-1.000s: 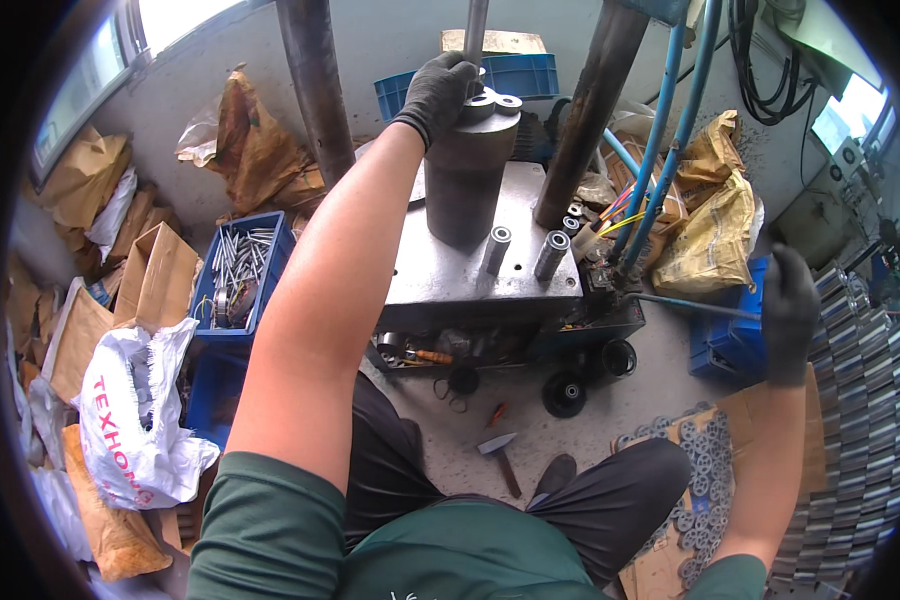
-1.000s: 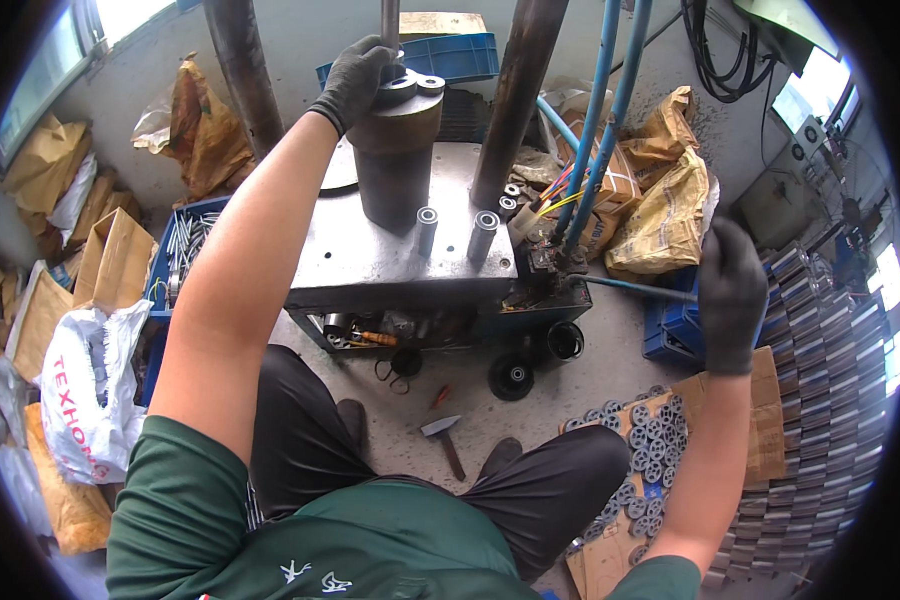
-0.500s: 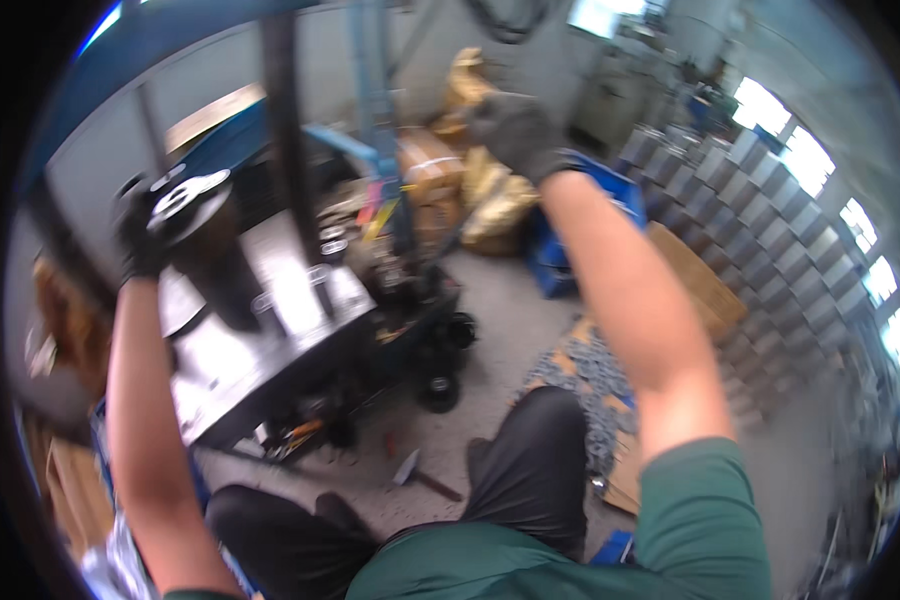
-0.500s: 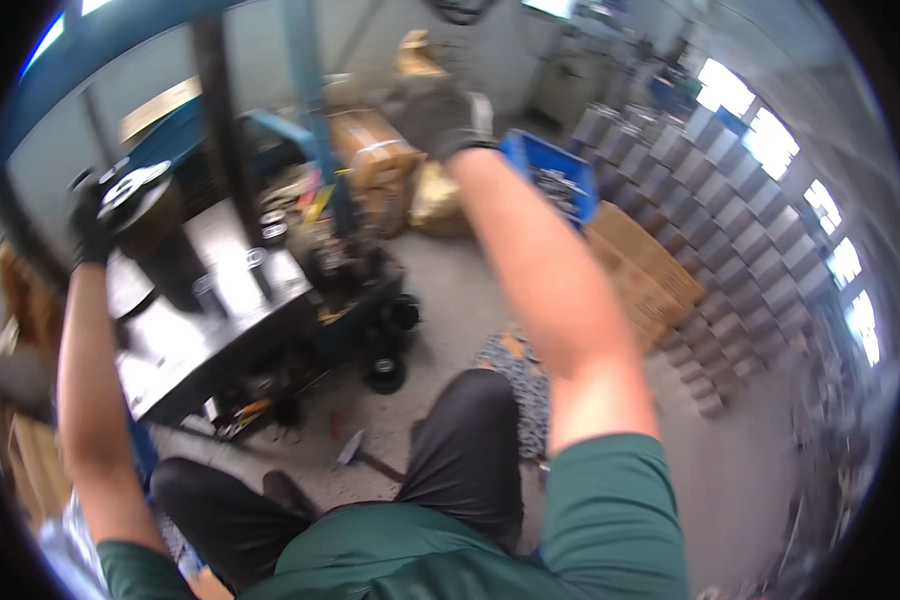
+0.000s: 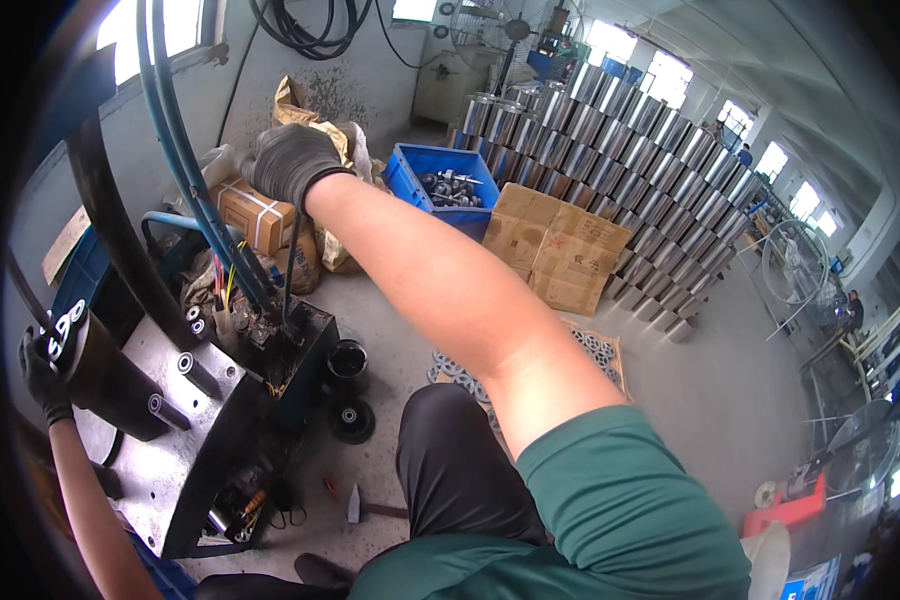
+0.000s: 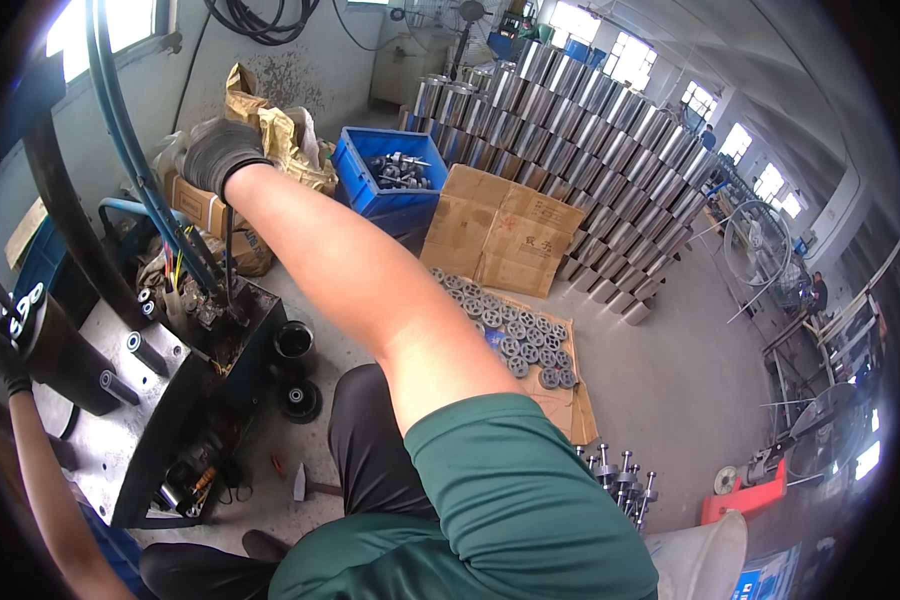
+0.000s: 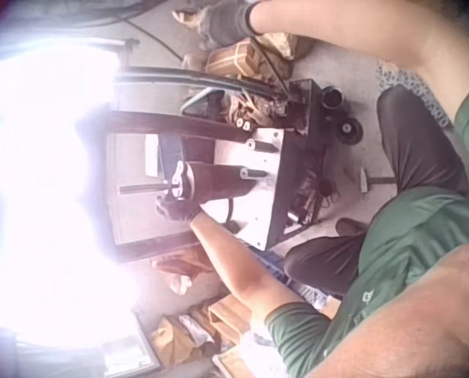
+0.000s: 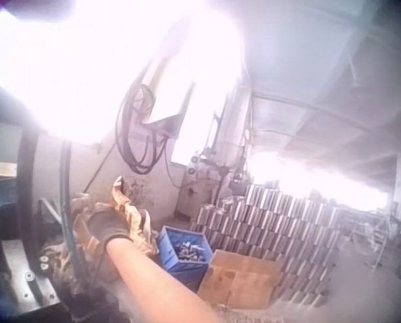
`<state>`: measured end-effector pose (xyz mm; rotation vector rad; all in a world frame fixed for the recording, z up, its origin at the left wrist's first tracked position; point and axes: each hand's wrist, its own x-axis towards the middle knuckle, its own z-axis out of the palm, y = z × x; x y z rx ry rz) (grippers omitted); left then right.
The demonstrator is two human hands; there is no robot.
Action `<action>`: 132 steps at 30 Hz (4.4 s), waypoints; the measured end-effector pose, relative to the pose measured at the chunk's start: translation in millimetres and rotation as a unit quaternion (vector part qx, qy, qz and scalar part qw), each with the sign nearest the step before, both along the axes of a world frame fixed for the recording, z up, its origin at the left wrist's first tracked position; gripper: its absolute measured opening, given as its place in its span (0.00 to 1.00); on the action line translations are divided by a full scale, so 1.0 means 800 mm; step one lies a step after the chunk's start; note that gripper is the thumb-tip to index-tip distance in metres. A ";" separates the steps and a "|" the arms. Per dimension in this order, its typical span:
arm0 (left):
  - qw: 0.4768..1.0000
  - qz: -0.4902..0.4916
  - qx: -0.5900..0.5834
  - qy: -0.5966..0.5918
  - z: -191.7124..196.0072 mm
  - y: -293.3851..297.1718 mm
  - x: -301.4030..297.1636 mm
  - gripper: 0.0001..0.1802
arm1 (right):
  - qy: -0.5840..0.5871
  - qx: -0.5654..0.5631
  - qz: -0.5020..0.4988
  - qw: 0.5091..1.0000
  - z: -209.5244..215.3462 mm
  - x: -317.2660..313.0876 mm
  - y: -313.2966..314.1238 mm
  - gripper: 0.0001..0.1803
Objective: Assembling mechanical gears and components onto a metal shaft using a press machine.
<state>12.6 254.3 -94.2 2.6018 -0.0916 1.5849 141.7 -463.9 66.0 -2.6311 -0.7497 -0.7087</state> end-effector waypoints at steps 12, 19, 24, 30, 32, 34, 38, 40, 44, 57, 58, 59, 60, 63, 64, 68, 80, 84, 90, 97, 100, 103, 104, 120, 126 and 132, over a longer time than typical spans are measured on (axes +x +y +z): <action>0.984 0.018 -0.149 -0.093 -0.020 -0.280 -0.044 0.23 | -0.006 -0.005 -0.031 0.999 -0.026 0.001 -0.054 0.17; 0.984 -0.109 -0.142 -0.001 -0.115 -0.476 -0.143 0.27 | -0.026 0.054 0.060 0.996 -0.052 -0.087 -0.081 0.14; 0.988 -0.051 -0.113 0.093 -0.124 -0.477 -0.160 0.28 | -0.035 0.001 0.130 0.991 -0.098 -0.170 -0.111 0.11; 0.987 -0.058 -0.101 0.110 -0.137 -0.465 -0.156 0.26 | -0.044 -0.118 0.302 0.945 -0.130 -0.266 -0.063 0.13; 0.977 -0.095 -0.161 0.103 -0.143 -0.477 -0.140 0.27 | -0.011 -0.033 0.394 0.919 -0.152 -0.297 -0.037 0.14; 0.976 -0.123 -0.157 0.091 -0.156 -0.488 -0.115 0.27 | -0.006 0.033 0.452 0.891 -0.198 -0.301 -0.012 0.14; 0.949 -0.086 -0.265 0.148 -0.180 -0.423 -0.129 0.24 | 0.098 0.105 0.461 0.876 -0.333 -0.285 0.077 0.10; 0.985 -0.064 -0.132 0.091 -0.175 -0.425 -0.124 0.23 | 0.190 0.097 0.442 0.871 -0.358 -0.287 0.088 0.09; 0.948 -0.130 -0.258 0.129 -0.190 -0.433 -0.104 0.22 | 0.210 0.144 0.456 0.853 -0.350 -0.273 0.092 0.09; 0.881 -0.199 -0.409 0.134 -0.102 -0.556 -0.188 0.16 | 0.108 0.282 0.398 0.866 -0.293 -0.273 0.105 0.32; 0.803 -0.234 -0.525 0.157 -0.085 -0.576 -0.196 0.15 | 0.113 0.292 0.398 0.862 -0.284 -0.277 0.102 0.34; 0.741 -0.264 -0.591 0.178 -0.084 -0.583 -0.202 0.15 | 0.112 0.292 0.388 0.867 -0.289 -0.277 0.104 0.32; 0.679 -0.302 -0.646 0.174 -0.104 -0.576 -0.201 0.18 | 0.139 0.294 0.385 0.864 -0.283 -0.281 0.105 0.29; 0.627 -0.308 -0.686 0.203 -0.090 -0.589 -0.207 0.21 | 0.145 0.313 0.404 0.847 -0.290 -0.273 0.100 0.24; 0.626 -0.298 -0.685 0.224 -0.086 -0.589 -0.212 0.21 | 0.148 0.314 0.406 0.845 -0.291 -0.275 0.100 0.23; 0.597 -0.311 -0.694 0.256 -0.104 -0.581 -0.227 0.26 | 0.169 0.318 0.423 0.832 -0.291 -0.284 0.101 0.21; 0.869 -0.200 -0.411 0.189 0.018 -0.499 -0.186 0.24 | 0.340 0.421 0.373 0.754 -0.305 -0.270 0.088 0.12; 0.888 -0.033 -0.453 -0.070 0.112 -0.384 -0.096 0.23 | 0.339 0.430 0.354 0.758 -0.311 -0.265 0.091 0.12; 0.887 0.078 -0.448 0.081 0.144 -0.347 -0.028 0.25 | 0.371 0.426 0.369 0.738 -0.330 -0.272 0.105 0.13; 0.918 0.096 -0.384 0.039 0.129 -0.358 -0.034 0.19 | 0.273 0.389 0.410 0.778 -0.316 -0.258 0.118 0.15; 0.913 0.065 -0.401 -0.020 0.124 -0.358 -0.040 0.16 | 0.273 0.377 0.380 0.799 -0.274 -0.229 0.148 0.14; 0.902 0.039 -0.421 -0.092 0.112 -0.333 -0.042 0.17 | 0.110 0.302 0.416 0.851 -0.208 -0.188 0.211 0.13; 0.900 0.032 -0.425 -0.093 0.116 -0.344 -0.042 0.17 | 0.163 0.336 0.408 0.833 -0.196 -0.168 0.233 0.14; 0.906 0.131 -0.387 0.108 0.131 -0.356 -0.053 0.20 | 0.008 0.158 0.339 0.927 -0.131 -0.056 0.410 0.19; 0.942 0.020 -0.302 -0.144 0.109 -0.357 -0.044 0.08 | 0.001 0.198 0.333 0.922 -0.142 -0.060 0.420 0.16; 0.703 -0.424 -0.464 -0.332 0.118 -0.379 -0.051 0.21 | 0.063 0.227 0.335 0.912 -0.134 -0.076 0.410 0.22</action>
